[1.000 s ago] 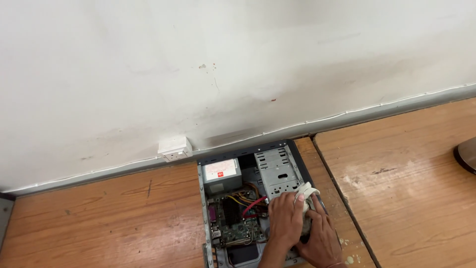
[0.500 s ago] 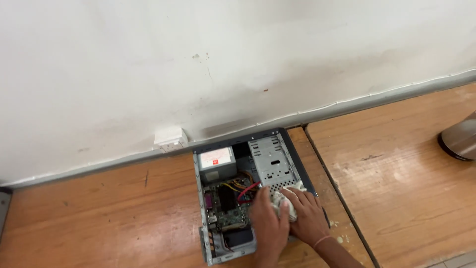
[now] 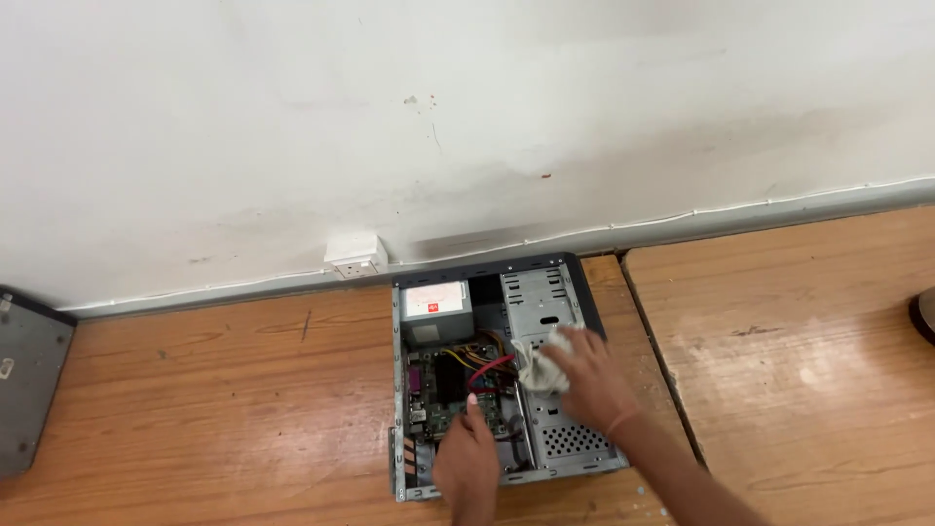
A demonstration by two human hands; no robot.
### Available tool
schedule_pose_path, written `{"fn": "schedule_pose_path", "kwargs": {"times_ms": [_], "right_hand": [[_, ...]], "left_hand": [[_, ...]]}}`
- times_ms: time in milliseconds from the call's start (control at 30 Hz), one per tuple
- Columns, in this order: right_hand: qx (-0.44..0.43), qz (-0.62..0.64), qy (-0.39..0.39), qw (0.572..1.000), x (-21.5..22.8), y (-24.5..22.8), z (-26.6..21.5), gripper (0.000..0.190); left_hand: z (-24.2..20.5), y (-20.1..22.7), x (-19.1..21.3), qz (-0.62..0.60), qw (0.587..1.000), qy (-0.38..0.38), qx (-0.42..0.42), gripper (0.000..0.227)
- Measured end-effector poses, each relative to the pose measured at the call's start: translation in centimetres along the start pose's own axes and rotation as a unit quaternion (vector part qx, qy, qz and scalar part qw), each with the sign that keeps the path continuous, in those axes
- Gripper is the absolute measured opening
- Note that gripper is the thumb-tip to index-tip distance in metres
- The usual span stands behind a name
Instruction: The person wipes the interior surfaces of an open desktop computer case using a white cloth. They clean the metal chassis, the power supply unit, and the area around the motherboard and drive bays.
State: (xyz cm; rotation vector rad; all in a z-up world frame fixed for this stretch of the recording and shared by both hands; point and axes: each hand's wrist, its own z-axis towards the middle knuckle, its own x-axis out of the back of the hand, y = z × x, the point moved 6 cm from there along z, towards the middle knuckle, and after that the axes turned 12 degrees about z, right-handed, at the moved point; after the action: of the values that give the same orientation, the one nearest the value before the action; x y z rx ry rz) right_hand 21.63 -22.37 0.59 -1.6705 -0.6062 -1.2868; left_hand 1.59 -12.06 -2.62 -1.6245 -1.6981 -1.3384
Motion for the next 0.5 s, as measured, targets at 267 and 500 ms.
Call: {"fn": "schedule_pose_path", "kwargs": {"times_ms": [267,500], "right_hand": [[0.042,0.108,-0.004,0.993,0.2,-4.9,-7.2,0.065],[0.043,0.008,0.016,0.999,1.1,0.3,-0.3,0.053]], "left_hand": [[1.1,-0.6,-2.3,0.080,0.995,0.054,0.010,0.047],[0.8,-0.8,-2.3,0.085,0.992,0.078,0.048,0.044]]}}
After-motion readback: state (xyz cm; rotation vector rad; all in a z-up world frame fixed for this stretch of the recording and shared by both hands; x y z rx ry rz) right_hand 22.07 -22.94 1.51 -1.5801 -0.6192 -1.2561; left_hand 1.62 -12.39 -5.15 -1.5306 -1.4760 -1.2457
